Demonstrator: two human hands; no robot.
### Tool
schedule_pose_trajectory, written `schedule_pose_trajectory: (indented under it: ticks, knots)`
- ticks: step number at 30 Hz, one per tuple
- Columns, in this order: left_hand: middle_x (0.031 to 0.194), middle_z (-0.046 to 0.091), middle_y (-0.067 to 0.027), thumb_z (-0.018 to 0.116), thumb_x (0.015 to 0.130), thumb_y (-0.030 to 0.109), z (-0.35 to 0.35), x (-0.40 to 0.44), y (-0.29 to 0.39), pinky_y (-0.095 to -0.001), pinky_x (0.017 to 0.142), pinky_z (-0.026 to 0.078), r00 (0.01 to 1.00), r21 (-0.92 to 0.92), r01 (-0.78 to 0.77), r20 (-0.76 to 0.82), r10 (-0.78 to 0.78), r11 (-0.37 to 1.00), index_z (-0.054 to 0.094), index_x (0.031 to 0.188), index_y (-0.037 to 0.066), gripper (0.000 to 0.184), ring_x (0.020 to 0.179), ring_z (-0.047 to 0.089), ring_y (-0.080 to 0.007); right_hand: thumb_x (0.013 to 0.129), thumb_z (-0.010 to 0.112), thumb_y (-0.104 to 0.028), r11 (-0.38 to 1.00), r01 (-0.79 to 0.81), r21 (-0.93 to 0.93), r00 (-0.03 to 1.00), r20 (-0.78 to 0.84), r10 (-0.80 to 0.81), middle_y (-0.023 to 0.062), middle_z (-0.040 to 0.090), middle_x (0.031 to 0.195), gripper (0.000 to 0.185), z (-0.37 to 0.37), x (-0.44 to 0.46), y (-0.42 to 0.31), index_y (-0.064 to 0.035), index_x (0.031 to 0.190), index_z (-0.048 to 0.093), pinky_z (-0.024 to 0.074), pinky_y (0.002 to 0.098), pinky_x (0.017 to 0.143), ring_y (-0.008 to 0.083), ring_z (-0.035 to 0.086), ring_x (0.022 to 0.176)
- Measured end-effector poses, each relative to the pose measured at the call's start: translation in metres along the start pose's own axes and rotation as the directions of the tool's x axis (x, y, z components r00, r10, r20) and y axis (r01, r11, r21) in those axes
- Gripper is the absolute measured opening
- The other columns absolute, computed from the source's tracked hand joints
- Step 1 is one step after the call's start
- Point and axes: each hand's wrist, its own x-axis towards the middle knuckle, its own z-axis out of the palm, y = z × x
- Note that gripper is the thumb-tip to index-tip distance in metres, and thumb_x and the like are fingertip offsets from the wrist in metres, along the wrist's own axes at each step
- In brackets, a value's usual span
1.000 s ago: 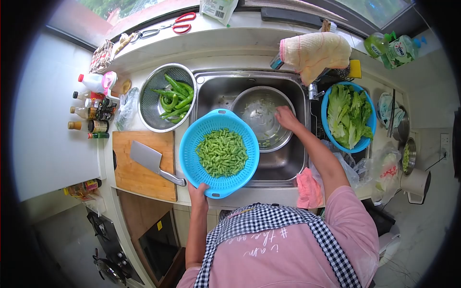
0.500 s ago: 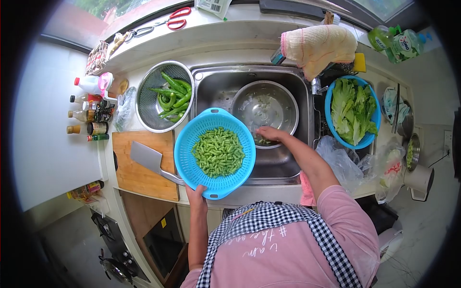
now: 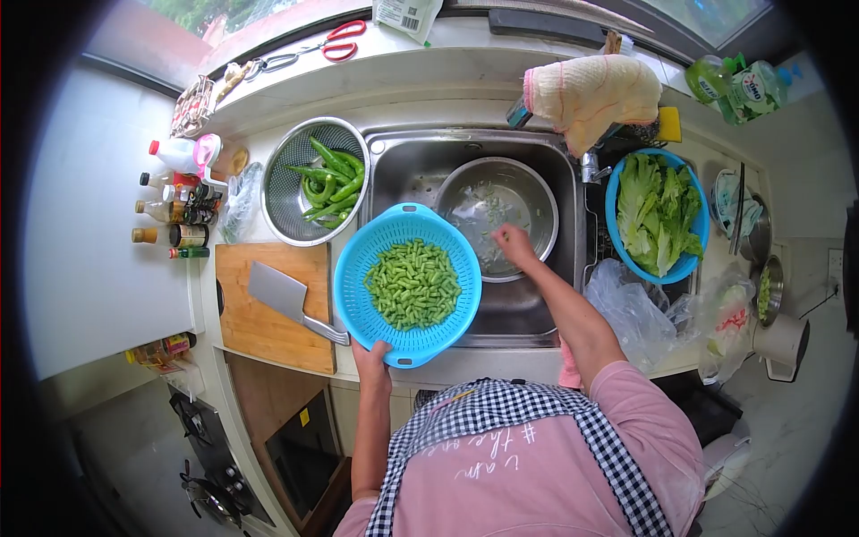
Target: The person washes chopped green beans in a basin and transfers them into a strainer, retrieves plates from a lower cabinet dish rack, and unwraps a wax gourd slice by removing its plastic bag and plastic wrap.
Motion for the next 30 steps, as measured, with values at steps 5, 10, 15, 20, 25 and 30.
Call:
schedule_pose_trajectory:
  ticks: [5, 10, 15, 20, 25, 30]
  knots:
    - [0.104, 0.054, -0.0091, 0.051, 0.063, -0.002, -0.005, 0.012, -0.021, -0.0289, 0.068, 0.052, 1.0, 0.046, 0.011, 0.028, -0.012, 0.999, 0.039, 0.123, 0.0, 0.062, 0.086, 0.058, -0.019, 0.089, 0.059, -0.02, 0.932, 0.224, 0.284, 0.964, -0.201, -0.171, 0.0156, 0.062, 0.074, 0.02, -0.082, -0.029, -0.159, -0.0017, 0.083, 0.056, 0.0464, 0.0378, 0.06, 0.0305, 0.062, 0.066]
    - [0.109, 0.054, -0.0103, 0.052, 0.06, -0.002, 0.015, 0.006, -0.01, -0.0289, 0.068, 0.053, 0.997, 0.042, 0.06, 0.047, -0.062, 0.997, 0.037, 0.128, 0.001, 0.069, 0.09, 0.059, -0.021, 0.084, 0.063, -0.021, 0.849, 0.489, 0.199, 0.866, 0.006, -0.5, 0.0128, 0.065, 0.09, 0.02, -0.062, -0.069, -0.22, -0.0056, 0.097, 0.06, 0.049, 0.0382, 0.069, 0.0281, 0.063, 0.082]
    - [0.109, 0.054, -0.0102, 0.053, 0.061, -0.001, 0.014, 0.007, -0.009, -0.0297, 0.071, 0.054, 0.993, 0.035, 0.099, 0.066, -0.101, 0.994, 0.037, 0.128, 0.0, 0.069, 0.092, 0.059, -0.0211, 0.082, 0.065, -0.02, 0.818, 0.504, 0.278, 0.855, -0.023, -0.519, 0.0129, 0.067, 0.094, 0.022, -0.071, -0.058, -0.212, -0.0064, 0.099, 0.066, 0.0505, 0.0358, 0.074, 0.0268, 0.065, 0.086]
    - [0.104, 0.056, -0.0102, 0.05, 0.064, -0.002, -0.002, 0.004, -0.015, -0.0308, 0.071, 0.053, 0.998, 0.027, 0.046, 0.05, -0.047, 0.999, 0.04, 0.124, -0.001, 0.061, 0.088, 0.06, -0.0205, 0.086, 0.056, -0.015, 0.972, 0.21, -0.108, 0.944, -0.236, -0.23, 0.0225, 0.062, 0.104, 0.026, -0.084, 0.011, -0.063, 0.0002, 0.107, 0.06, 0.0478, 0.0411, 0.083, 0.0346, 0.061, 0.094]
    - [0.105, 0.056, -0.0101, 0.049, 0.063, -0.003, -0.005, -0.01, -0.005, -0.0312, 0.077, 0.05, 0.999, 0.029, 0.034, 0.019, -0.034, 0.999, 0.041, 0.122, -0.003, 0.059, 0.089, 0.058, -0.0203, 0.091, 0.05, -0.023, 0.98, -0.128, -0.152, 0.956, -0.283, 0.081, 0.0254, 0.055, 0.116, 0.035, -0.019, 0.043, 0.044, -0.0031, 0.12, 0.053, 0.0455, 0.043, 0.09, 0.039, 0.056, 0.103]
    - [0.106, 0.055, -0.0101, 0.049, 0.062, -0.003, -0.013, -0.012, -0.008, -0.0312, 0.079, 0.049, 0.999, 0.023, 0.032, 0.026, -0.032, 0.999, 0.041, 0.122, -0.003, 0.06, 0.091, 0.057, -0.0202, 0.096, 0.047, -0.036, 0.385, -0.459, 0.801, 0.823, 0.22, 0.524, 0.015, 0.054, 0.115, 0.039, -0.011, 0.072, 0.023, -0.0099, 0.125, 0.05, 0.0476, 0.0435, 0.087, 0.0289, 0.054, 0.102]
